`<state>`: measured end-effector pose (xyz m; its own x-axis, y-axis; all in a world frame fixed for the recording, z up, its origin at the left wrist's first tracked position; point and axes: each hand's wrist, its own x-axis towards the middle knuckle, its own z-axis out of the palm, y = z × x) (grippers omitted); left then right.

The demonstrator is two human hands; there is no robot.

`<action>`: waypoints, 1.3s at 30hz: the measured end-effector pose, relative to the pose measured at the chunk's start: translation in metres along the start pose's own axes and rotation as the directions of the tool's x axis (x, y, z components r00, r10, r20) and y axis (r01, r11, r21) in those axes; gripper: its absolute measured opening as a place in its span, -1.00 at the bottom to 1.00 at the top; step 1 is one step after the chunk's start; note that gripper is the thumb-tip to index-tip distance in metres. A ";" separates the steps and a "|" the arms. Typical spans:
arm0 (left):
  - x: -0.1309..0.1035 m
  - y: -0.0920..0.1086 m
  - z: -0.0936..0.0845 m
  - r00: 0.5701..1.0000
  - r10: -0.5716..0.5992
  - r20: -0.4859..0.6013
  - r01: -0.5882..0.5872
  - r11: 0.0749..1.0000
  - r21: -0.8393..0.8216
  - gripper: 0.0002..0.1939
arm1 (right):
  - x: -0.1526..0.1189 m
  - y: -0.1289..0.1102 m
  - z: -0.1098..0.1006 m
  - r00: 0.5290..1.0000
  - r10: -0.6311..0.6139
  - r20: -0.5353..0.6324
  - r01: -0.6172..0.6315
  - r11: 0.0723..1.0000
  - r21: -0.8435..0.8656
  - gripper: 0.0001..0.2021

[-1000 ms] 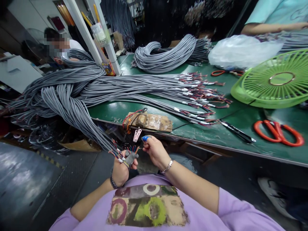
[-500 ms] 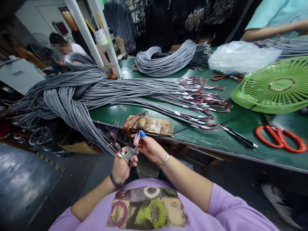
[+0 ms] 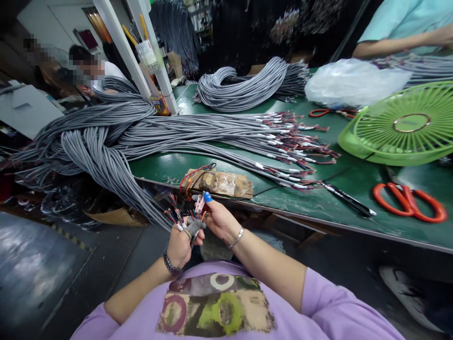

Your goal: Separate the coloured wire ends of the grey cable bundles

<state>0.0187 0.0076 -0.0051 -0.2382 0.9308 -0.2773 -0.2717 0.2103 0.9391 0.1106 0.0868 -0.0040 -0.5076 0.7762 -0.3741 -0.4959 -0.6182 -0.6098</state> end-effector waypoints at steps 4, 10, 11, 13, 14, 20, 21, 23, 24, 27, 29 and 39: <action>0.000 0.001 -0.001 1.000 -0.003 -0.002 0.003 1.000 0.002 -0.66 | 0.001 0.001 -0.001 1.000 -0.008 -0.010 0.009 1.000 0.028 -0.67; -0.001 0.002 0.000 1.000 0.008 0.012 -0.008 1.000 0.011 -0.64 | -0.001 0.001 0.001 1.000 0.000 0.010 -0.001 1.000 0.024 -0.64; -0.002 0.003 0.000 1.000 0.010 0.011 -0.010 1.000 0.012 -0.64 | -0.002 0.001 0.001 1.000 0.006 0.009 -0.006 1.000 0.022 -0.64; -0.003 0.004 -0.001 1.000 0.014 0.005 -0.014 1.000 0.008 -0.63 | -0.003 0.000 0.000 1.000 0.017 0.014 -0.017 0.999 0.028 -0.64; -0.005 0.004 -0.002 1.000 0.017 0.000 -0.017 1.000 0.002 -0.64 | -0.004 -0.001 -0.001 0.999 0.025 0.026 -0.026 0.999 0.033 -0.63; -0.016 0.003 -0.008 0.999 0.034 -0.003 -0.034 0.999 -0.040 -0.68 | -0.006 -0.008 -0.005 0.989 0.096 0.114 -0.095 0.995 -0.008 -0.65; -0.016 0.004 -0.008 0.999 0.037 -0.010 -0.038 0.998 -0.041 -0.68 | -0.005 -0.008 -0.006 0.992 0.077 0.105 -0.075 0.997 -0.024 -0.69; -0.016 0.006 -0.007 0.998 0.046 -0.035 -0.048 0.998 -0.045 -0.67 | -0.004 -0.007 -0.006 0.996 0.034 0.082 -0.030 0.998 -0.053 -0.77; -0.016 0.007 -0.006 0.998 0.049 -0.044 -0.051 0.997 -0.050 -0.67 | -0.004 -0.005 -0.007 0.997 0.020 0.075 -0.015 0.998 -0.062 -0.80; -0.013 0.012 -0.003 0.998 0.040 -0.050 -0.043 0.997 -0.071 -0.67 | -0.002 -0.001 -0.009 0.997 -0.029 0.070 0.034 0.996 -0.081 -0.76; -0.011 0.013 -0.002 0.998 0.029 -0.047 -0.033 0.996 -0.087 -0.69 | -0.001 0.001 -0.011 0.995 -0.069 0.076 0.076 0.993 -0.091 -0.70; -0.002 0.004 -0.003 0.999 0.017 -0.035 -0.019 0.998 -0.065 -0.68 | 0.007 0.000 -0.004 0.999 0.021 0.048 -0.022 1.000 0.012 -0.67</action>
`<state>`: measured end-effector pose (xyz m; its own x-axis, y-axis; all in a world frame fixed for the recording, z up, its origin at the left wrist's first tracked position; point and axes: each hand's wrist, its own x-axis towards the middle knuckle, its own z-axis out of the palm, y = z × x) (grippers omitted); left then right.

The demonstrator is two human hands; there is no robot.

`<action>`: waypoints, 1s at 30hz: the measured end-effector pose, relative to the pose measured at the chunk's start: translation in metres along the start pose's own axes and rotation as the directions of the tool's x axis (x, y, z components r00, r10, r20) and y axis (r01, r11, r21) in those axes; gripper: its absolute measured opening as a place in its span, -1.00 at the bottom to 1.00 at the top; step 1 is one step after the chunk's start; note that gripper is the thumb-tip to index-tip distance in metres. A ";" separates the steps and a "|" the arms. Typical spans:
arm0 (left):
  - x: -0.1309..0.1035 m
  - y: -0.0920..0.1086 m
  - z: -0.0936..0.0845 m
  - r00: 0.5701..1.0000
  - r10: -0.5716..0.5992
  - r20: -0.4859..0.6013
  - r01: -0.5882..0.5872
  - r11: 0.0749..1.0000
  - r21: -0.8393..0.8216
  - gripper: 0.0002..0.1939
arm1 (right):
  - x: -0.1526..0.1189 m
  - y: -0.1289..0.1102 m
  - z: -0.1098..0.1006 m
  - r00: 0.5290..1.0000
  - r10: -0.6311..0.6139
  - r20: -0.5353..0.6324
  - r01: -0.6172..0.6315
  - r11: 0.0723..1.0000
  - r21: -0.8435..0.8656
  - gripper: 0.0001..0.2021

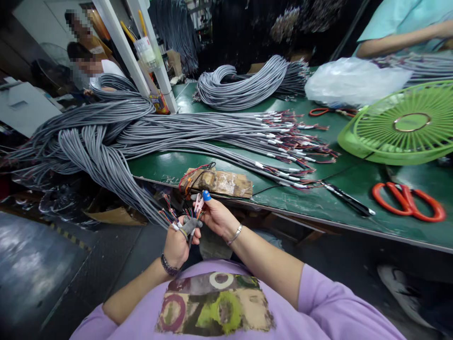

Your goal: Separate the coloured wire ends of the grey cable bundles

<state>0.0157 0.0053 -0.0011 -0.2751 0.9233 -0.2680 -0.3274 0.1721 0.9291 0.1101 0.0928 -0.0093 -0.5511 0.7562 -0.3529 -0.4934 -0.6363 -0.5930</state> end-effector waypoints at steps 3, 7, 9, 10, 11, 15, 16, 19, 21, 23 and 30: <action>0.001 -0.003 -0.001 1.000 0.001 0.004 -0.001 1.000 0.027 -0.66 | 0.001 0.001 0.002 0.999 -0.020 -0.034 0.020 1.000 0.001 -0.68; 0.000 -0.003 -0.002 1.000 0.013 -0.003 -0.013 0.999 0.029 -0.68 | -0.004 0.001 -0.001 1.000 0.008 0.007 -0.008 1.000 -0.023 -0.61; -0.001 -0.004 -0.003 1.000 0.024 0.000 -0.024 0.999 0.028 -0.68 | -0.010 0.000 -0.005 0.996 0.054 0.075 -0.048 0.996 -0.081 -0.54; -0.003 -0.004 -0.004 1.000 0.031 0.002 -0.031 0.999 0.030 -0.68 | -0.013 0.000 -0.008 0.990 0.080 0.115 -0.066 0.990 -0.123 -0.52; -0.004 -0.005 -0.005 0.999 0.037 0.005 -0.037 0.999 0.036 -0.67 | -0.017 0.000 -0.011 0.983 0.104 0.154 -0.077 0.982 -0.171 -0.51; -0.009 -0.009 -0.009 0.997 0.059 0.045 -0.064 0.992 0.105 -0.65 | -0.034 0.000 -0.017 0.980 0.059 0.192 0.012 0.937 -0.350 -0.62; -0.010 -0.010 -0.011 0.996 0.060 0.067 -0.068 0.989 0.135 -0.65 | -0.037 0.000 -0.017 0.982 0.023 0.187 0.052 0.919 -0.391 -0.65; -0.010 -0.011 -0.013 0.987 0.001 0.162 -0.040 0.970 0.241 -0.69 | -0.044 -0.001 -0.013 0.976 -0.011 0.217 0.119 0.862 -0.492 -0.68; -0.009 -0.010 -0.014 0.977 -0.053 0.208 -0.007 0.960 0.281 -0.71 | -0.047 -0.002 -0.010 0.969 0.014 0.245 0.123 0.838 -0.532 -0.68; -0.008 -0.009 -0.015 0.974 -0.062 0.219 0.001 0.963 0.269 -0.71 | -0.047 -0.003 -0.010 0.970 0.011 0.243 0.128 0.826 -0.549 -0.68; -0.009 -0.014 -0.016 0.993 0.031 0.110 -0.044 0.992 0.114 -0.63 | -0.048 0.001 -0.014 0.987 -0.103 0.126 0.152 0.859 -0.489 -0.69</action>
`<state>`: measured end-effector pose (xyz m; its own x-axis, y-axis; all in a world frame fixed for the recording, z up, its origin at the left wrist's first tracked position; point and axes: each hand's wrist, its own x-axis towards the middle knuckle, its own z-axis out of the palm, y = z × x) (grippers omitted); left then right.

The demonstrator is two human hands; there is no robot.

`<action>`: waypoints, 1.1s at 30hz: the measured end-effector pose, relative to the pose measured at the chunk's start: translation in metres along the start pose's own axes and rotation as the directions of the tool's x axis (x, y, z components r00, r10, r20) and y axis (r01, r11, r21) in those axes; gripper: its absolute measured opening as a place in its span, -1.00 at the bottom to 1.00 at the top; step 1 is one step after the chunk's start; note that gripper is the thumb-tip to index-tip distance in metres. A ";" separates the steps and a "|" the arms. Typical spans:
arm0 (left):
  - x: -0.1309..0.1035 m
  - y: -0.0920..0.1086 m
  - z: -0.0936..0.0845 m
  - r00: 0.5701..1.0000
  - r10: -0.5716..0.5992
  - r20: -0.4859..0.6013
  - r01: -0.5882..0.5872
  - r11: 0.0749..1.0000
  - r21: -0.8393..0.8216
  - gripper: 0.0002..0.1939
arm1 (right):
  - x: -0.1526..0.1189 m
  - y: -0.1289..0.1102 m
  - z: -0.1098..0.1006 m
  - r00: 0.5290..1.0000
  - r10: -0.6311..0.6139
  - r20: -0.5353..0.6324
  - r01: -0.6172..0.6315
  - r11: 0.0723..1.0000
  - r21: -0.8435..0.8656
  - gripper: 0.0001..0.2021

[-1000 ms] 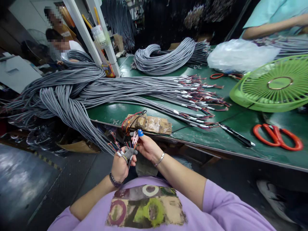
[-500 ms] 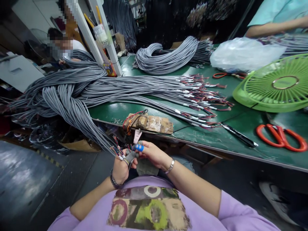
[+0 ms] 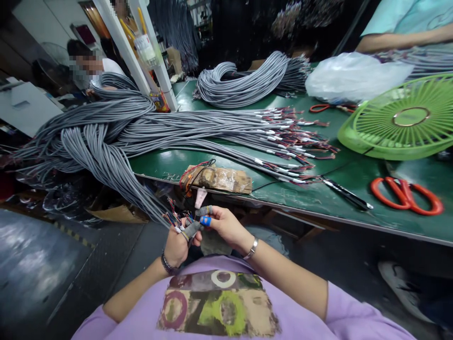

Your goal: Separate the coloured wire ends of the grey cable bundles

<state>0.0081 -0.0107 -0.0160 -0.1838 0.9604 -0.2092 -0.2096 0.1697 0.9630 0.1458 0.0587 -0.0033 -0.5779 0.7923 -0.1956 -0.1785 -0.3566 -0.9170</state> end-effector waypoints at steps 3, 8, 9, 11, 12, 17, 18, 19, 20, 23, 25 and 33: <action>0.000 -0.002 0.000 0.999 0.010 -0.042 -0.011 1.000 -0.024 -0.63 | -0.002 0.002 0.002 0.998 -0.016 -0.055 0.018 0.999 0.035 -0.71; -0.001 -0.001 0.003 0.997 0.020 -0.069 -0.023 0.999 -0.042 -0.63 | -0.003 0.004 0.004 0.995 -0.003 -0.096 0.014 0.993 0.119 -0.70; -0.001 0.000 0.003 0.997 0.022 -0.071 -0.026 0.998 -0.049 -0.64 | -0.003 0.005 0.004 0.995 0.005 -0.100 0.009 0.989 0.145 -0.71; -0.001 0.004 0.004 0.997 0.024 -0.076 -0.030 0.996 -0.079 -0.66 | 0.000 0.006 0.000 0.993 0.030 -0.110 -0.005 0.975 0.221 -0.76; -0.001 0.006 0.004 0.997 0.020 -0.074 -0.027 0.995 -0.098 -0.67 | 0.002 0.007 -0.002 0.992 0.053 -0.113 -0.022 0.964 0.263 -0.77; 0.000 0.013 0.002 1.000 -0.015 -0.021 0.011 0.986 -0.166 -0.69 | 0.021 0.005 -0.012 0.974 0.225 -0.034 -0.195 0.904 0.381 -0.69; 0.000 0.013 0.002 1.000 -0.018 -0.013 0.016 0.985 -0.172 -0.69 | 0.025 0.003 -0.012 0.972 0.236 -0.003 -0.217 0.899 0.381 -0.67; 0.001 0.014 0.002 1.000 -0.021 -0.005 0.020 0.985 -0.172 -0.69 | 0.029 0.002 -0.012 0.973 0.231 0.023 -0.223 0.899 0.378 -0.66; 0.002 0.014 0.002 1.000 -0.023 0.002 0.023 0.986 -0.168 -0.68 | 0.033 0.000 -0.010 0.975 0.217 0.044 -0.218 0.902 0.373 -0.67; 0.004 0.016 0.004 1.000 -0.028 0.014 0.029 0.989 -0.143 -0.69 | 0.040 -0.001 -0.006 0.993 0.112 0.027 -0.115 0.936 0.333 -0.65; 0.006 0.017 0.005 0.999 -0.033 0.015 0.034 0.991 -0.129 -0.69 | 0.043 0.003 -0.004 0.998 0.002 -0.068 0.015 0.968 0.250 -0.61; 0.013 0.020 0.011 0.998 -0.054 -0.010 0.052 0.988 -0.143 -0.68 | 0.048 0.006 0.001 0.998 0.061 -0.022 -0.045 0.903 0.428 -0.57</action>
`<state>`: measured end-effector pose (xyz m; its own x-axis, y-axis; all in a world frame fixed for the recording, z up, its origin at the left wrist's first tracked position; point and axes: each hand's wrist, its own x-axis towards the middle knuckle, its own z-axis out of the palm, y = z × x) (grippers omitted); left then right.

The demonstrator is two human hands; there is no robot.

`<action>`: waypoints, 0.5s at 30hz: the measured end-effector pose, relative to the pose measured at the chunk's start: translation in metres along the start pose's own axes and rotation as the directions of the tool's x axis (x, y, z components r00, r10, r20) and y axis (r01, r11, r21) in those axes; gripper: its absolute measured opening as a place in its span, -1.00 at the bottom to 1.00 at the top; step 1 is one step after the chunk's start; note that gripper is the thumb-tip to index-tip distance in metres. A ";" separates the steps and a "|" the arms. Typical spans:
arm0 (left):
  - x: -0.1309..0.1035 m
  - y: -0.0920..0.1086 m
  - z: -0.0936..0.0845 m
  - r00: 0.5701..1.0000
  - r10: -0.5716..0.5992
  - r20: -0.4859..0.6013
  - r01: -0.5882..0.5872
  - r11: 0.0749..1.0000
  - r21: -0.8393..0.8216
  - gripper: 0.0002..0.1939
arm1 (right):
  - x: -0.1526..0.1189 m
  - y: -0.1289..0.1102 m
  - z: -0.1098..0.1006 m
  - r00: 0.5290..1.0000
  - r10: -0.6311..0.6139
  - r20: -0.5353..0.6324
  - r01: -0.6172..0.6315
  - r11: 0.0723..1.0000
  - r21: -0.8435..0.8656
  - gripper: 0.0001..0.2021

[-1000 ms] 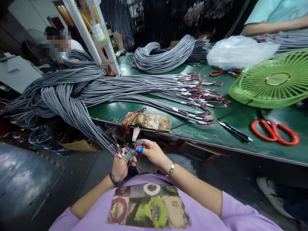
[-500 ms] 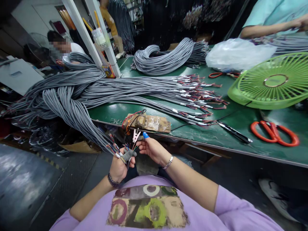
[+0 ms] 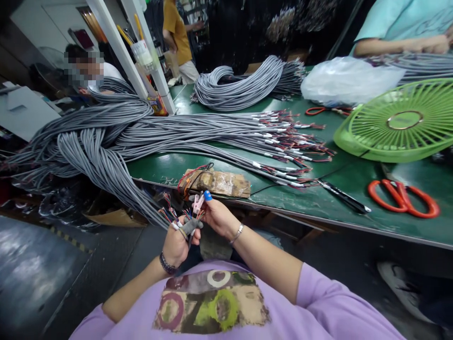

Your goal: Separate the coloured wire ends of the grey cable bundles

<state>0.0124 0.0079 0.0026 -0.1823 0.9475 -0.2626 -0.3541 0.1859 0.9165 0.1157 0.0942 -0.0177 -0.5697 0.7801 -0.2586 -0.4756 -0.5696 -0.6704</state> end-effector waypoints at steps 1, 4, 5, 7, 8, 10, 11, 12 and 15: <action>0.000 0.000 0.001 1.000 -0.001 -0.008 0.001 1.000 0.000 -0.68 | 0.000 -0.001 0.002 1.000 0.030 0.006 -0.030 0.999 0.044 -0.59; 0.000 -0.002 0.002 1.000 -0.008 -0.017 0.008 1.000 0.017 -0.67 | 0.001 -0.003 0.008 0.999 0.049 -0.011 -0.047 0.992 0.119 -0.63; 0.000 -0.003 0.002 1.000 -0.013 -0.018 0.013 1.000 0.025 -0.66 | 0.001 -0.002 0.009 0.999 0.044 -0.028 -0.040 0.990 0.133 -0.65; 0.000 -0.004 0.003 1.000 -0.018 -0.023 0.019 0.999 0.038 -0.66 | 0.002 -0.001 0.010 0.997 0.038 -0.069 -0.027 0.989 0.149 -0.67; 0.001 -0.005 0.003 0.999 -0.021 -0.027 0.022 0.999 0.043 -0.67 | 0.003 0.000 0.010 0.995 0.037 -0.088 -0.023 0.988 0.152 -0.68; 0.002 -0.006 0.003 0.999 -0.027 -0.030 0.028 0.998 0.055 -0.67 | 0.004 0.002 0.009 0.992 0.037 -0.117 -0.019 0.989 0.147 -0.68; 0.003 -0.007 0.003 0.999 -0.029 -0.031 0.031 0.998 0.061 -0.67 | 0.004 0.002 0.009 0.991 0.038 -0.125 -0.020 0.990 0.141 -0.68; 0.003 -0.007 0.003 0.999 -0.031 -0.030 0.033 0.997 0.067 -0.67 | 0.004 0.003 0.009 0.991 0.040 -0.130 -0.023 0.991 0.133 -0.68; 0.003 -0.007 0.003 0.999 -0.038 -0.020 0.039 0.997 0.070 -0.66 | 0.002 0.004 0.008 0.990 0.054 -0.128 -0.039 0.992 0.121 -0.65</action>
<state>0.0170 0.0100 -0.0034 -0.1868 0.9344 -0.3033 -0.2956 0.2409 0.9244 0.1073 0.0919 -0.0152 -0.5043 0.7748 -0.3812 -0.5308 -0.6263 -0.5710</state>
